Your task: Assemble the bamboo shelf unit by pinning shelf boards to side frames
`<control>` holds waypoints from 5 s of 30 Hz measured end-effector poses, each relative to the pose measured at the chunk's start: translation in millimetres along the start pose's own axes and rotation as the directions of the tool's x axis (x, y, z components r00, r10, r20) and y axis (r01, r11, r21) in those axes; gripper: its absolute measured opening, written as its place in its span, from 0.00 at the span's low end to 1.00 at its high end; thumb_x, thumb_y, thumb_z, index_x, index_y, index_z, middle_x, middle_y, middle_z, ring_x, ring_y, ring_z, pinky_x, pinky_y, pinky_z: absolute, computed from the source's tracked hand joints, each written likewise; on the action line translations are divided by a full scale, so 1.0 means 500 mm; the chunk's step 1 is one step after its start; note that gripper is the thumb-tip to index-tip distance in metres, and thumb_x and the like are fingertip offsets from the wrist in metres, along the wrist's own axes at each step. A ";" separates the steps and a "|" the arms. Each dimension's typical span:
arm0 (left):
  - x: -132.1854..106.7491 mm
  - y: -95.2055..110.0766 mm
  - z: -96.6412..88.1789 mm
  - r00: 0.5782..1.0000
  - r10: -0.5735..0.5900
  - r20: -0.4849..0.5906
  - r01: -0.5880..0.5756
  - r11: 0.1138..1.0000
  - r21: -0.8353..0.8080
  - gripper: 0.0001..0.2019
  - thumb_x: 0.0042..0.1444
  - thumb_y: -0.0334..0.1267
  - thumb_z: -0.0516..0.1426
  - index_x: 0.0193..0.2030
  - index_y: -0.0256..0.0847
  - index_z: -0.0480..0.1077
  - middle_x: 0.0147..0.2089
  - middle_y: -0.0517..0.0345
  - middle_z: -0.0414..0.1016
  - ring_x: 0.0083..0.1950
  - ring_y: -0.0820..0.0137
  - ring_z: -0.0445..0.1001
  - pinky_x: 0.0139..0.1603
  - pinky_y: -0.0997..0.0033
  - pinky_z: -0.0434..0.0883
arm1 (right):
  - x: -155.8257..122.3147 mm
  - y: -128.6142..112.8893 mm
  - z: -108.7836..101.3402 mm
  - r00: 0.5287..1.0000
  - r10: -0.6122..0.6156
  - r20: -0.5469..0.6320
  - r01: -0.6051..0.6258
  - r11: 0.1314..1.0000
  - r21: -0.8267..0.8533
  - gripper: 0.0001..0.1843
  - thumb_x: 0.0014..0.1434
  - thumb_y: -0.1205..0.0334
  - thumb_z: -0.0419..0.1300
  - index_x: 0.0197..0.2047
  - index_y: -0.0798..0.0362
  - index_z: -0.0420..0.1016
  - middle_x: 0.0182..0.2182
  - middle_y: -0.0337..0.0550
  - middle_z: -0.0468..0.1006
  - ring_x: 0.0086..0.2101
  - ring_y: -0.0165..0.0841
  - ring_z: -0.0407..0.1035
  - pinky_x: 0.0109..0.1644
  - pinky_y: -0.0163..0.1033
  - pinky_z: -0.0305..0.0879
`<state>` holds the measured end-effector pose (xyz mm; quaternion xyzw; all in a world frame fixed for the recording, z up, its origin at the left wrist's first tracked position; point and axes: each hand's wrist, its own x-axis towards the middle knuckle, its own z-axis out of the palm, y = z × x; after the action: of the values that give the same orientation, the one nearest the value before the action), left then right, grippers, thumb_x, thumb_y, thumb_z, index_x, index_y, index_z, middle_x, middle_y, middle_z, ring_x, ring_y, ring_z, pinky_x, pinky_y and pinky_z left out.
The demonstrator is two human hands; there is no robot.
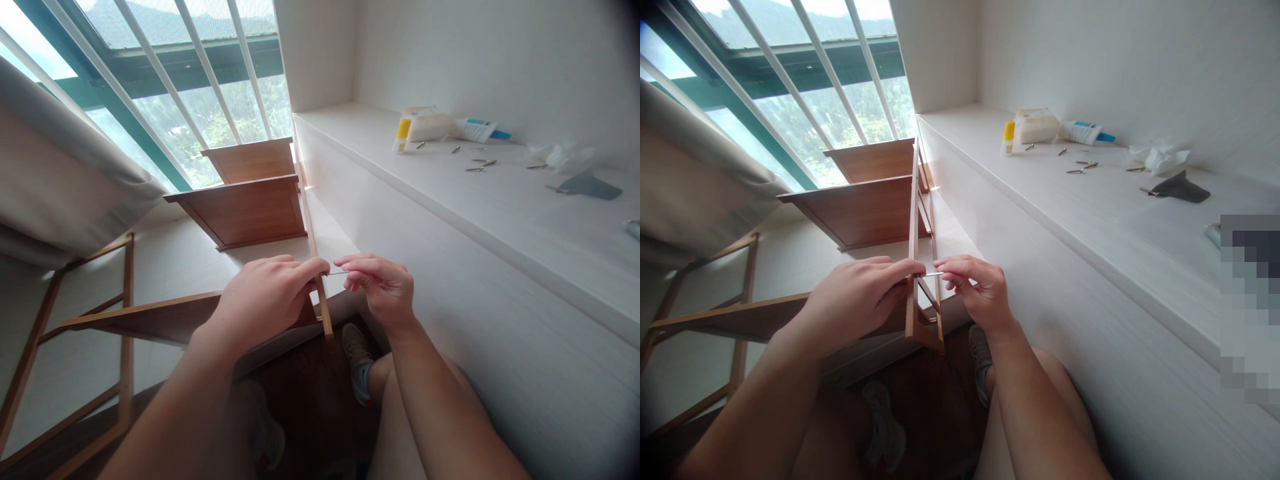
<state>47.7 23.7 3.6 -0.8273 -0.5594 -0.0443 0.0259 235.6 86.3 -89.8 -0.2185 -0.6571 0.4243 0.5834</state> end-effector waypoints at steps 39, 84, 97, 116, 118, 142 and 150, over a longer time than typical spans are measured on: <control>0.003 0.006 -0.003 1.000 0.006 -0.014 -0.006 1.000 0.012 0.13 0.63 0.34 0.49 0.51 0.51 0.67 0.35 0.62 0.76 0.35 0.68 0.73 0.30 0.70 0.56 | 0.005 -0.032 -0.017 0.981 0.194 0.000 -0.193 0.973 -0.127 0.10 0.61 0.56 0.61 0.32 0.53 0.77 0.16 0.34 0.69 0.17 0.26 0.61 0.23 0.33 0.58; 0.002 0.003 -0.003 1.000 0.004 0.004 -0.004 1.000 0.026 0.13 0.62 0.34 0.49 0.51 0.50 0.67 0.33 0.61 0.75 0.35 0.66 0.72 0.29 0.69 0.56 | -0.017 0.008 0.016 0.991 -0.047 -0.122 0.033 0.992 -0.118 0.09 0.59 0.67 0.61 0.39 0.47 0.82 0.26 0.39 0.79 0.24 0.30 0.69 0.30 0.37 0.67; 0.004 0.003 -0.001 1.000 -0.007 0.009 0.007 1.000 0.002 0.12 0.63 0.35 0.49 0.50 0.51 0.66 0.33 0.63 0.74 0.35 0.67 0.71 0.30 0.70 0.53 | -0.003 -0.042 0.012 0.938 0.342 -0.064 -0.343 0.939 -0.006 0.11 0.59 0.57 0.62 0.32 0.55 0.79 0.13 0.33 0.68 0.14 0.24 0.58 0.18 0.31 0.54; 0.005 0.002 0.000 1.000 -0.003 0.015 0.003 1.000 0.011 0.13 0.62 0.35 0.50 0.52 0.52 0.65 0.35 0.64 0.76 0.37 0.66 0.72 0.31 0.69 0.55 | 0.000 -0.052 0.018 0.926 0.365 -0.092 -0.364 0.931 0.031 0.12 0.61 0.55 0.60 0.32 0.56 0.77 0.14 0.35 0.70 0.14 0.24 0.59 0.17 0.31 0.54; 0.006 0.003 0.000 1.000 -0.002 0.011 0.001 1.000 0.007 0.13 0.62 0.34 0.50 0.52 0.52 0.65 0.34 0.65 0.75 0.36 0.66 0.71 0.31 0.69 0.55 | 0.000 -0.053 0.022 0.899 0.428 -0.097 -0.420 0.903 0.091 0.14 0.60 0.54 0.60 0.32 0.56 0.76 0.13 0.34 0.69 0.12 0.23 0.56 0.15 0.30 0.50; 0.004 0.004 -0.002 1.000 0.008 -0.006 -0.008 1.000 0.024 0.12 0.63 0.34 0.49 0.50 0.51 0.66 0.34 0.63 0.76 0.35 0.68 0.72 0.29 0.69 0.55 | 0.013 -0.066 -0.007 0.888 0.443 -0.120 -0.411 0.884 0.224 0.11 0.58 0.55 0.63 0.32 0.55 0.76 0.12 0.33 0.67 0.12 0.24 0.56 0.14 0.30 0.51; 0.006 0.004 -0.001 1.000 0.001 0.007 -0.001 0.999 0.034 0.13 0.63 0.34 0.49 0.52 0.52 0.65 0.35 0.62 0.76 0.37 0.66 0.73 0.30 0.69 0.56 | 0.010 -0.037 0.010 0.932 0.361 -0.042 -0.350 0.923 0.157 0.08 0.57 0.58 0.64 0.33 0.54 0.80 0.20 0.38 0.75 0.19 0.26 0.63 0.22 0.32 0.61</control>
<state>50.5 26.0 4.2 -0.8271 -0.5599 -0.0315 0.0380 233.5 78.6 -71.6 -0.3053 -0.5528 0.5624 0.5338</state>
